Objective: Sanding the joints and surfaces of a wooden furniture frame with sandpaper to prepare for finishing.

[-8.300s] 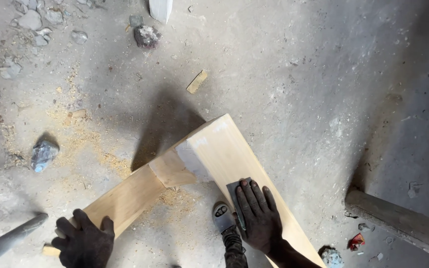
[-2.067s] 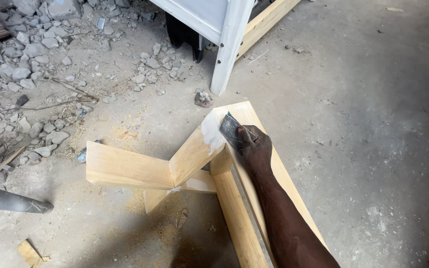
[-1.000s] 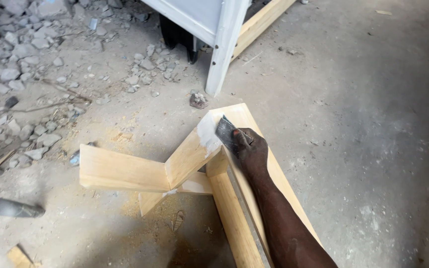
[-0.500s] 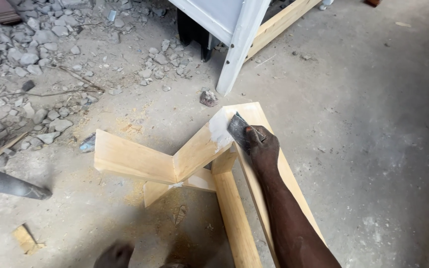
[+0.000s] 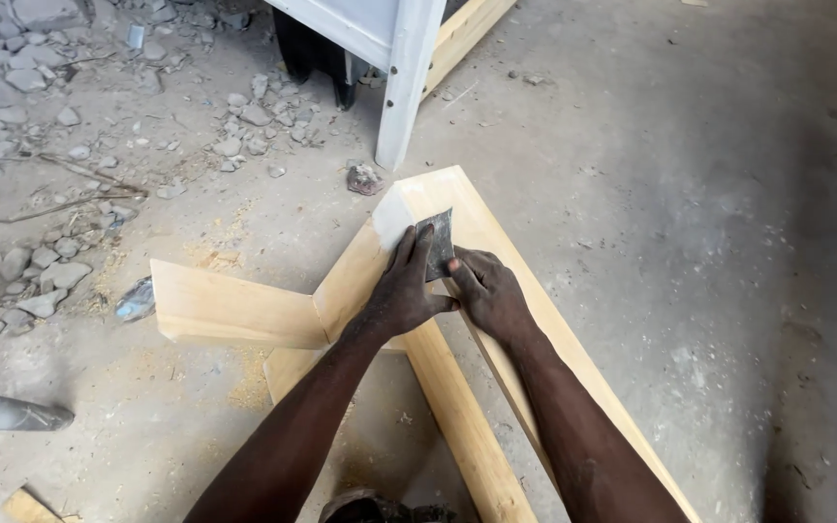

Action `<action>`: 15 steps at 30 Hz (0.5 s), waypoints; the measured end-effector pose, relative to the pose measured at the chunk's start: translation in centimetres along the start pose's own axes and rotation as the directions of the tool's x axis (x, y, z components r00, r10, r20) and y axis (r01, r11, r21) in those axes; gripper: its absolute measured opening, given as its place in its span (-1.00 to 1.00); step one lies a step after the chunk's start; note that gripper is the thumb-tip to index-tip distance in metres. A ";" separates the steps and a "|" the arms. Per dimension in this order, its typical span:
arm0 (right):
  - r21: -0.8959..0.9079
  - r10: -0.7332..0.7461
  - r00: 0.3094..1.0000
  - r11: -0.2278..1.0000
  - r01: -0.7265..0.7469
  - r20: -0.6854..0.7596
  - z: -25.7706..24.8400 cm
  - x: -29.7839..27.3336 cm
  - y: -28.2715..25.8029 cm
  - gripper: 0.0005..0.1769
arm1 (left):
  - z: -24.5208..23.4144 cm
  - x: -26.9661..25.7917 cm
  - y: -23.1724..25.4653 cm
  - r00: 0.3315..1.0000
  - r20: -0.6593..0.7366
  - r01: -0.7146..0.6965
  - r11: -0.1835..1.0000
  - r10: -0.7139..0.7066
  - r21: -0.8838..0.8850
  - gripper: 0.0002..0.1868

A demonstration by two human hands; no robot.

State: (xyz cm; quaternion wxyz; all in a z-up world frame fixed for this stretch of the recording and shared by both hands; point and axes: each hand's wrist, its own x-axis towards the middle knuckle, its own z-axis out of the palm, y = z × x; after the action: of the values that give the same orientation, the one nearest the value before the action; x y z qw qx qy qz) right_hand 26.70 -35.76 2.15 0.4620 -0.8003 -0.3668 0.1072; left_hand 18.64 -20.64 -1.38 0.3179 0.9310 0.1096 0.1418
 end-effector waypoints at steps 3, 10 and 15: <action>-0.065 -0.080 0.997 0.995 0.081 0.020 0.2 -0.7 1.6 -0.35 | 1.8 -0.2 -1.6 0.999 0.026 0.037 0.993 -0.034 -0.110 0.25; -0.127 0.015 0.999 0.992 -0.011 0.031 0.2 -0.6 0.3 -0.44 | 4.4 1.2 -5.0 0.893 -0.450 0.028 0.999 -0.015 0.022 -0.25; -0.235 -0.179 0.976 0.950 0.204 0.124 1.6 -0.9 1.8 -0.60 | 3.8 2.8 -6.5 0.879 -0.431 0.174 0.979 -0.202 -0.104 -0.17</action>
State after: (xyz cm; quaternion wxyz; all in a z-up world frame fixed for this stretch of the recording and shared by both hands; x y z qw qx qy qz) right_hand 26.13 -35.88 -0.33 0.3482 -0.8054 -0.4763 0.0559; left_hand 21.74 -16.89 -7.77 0.3260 0.8495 0.2639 0.3200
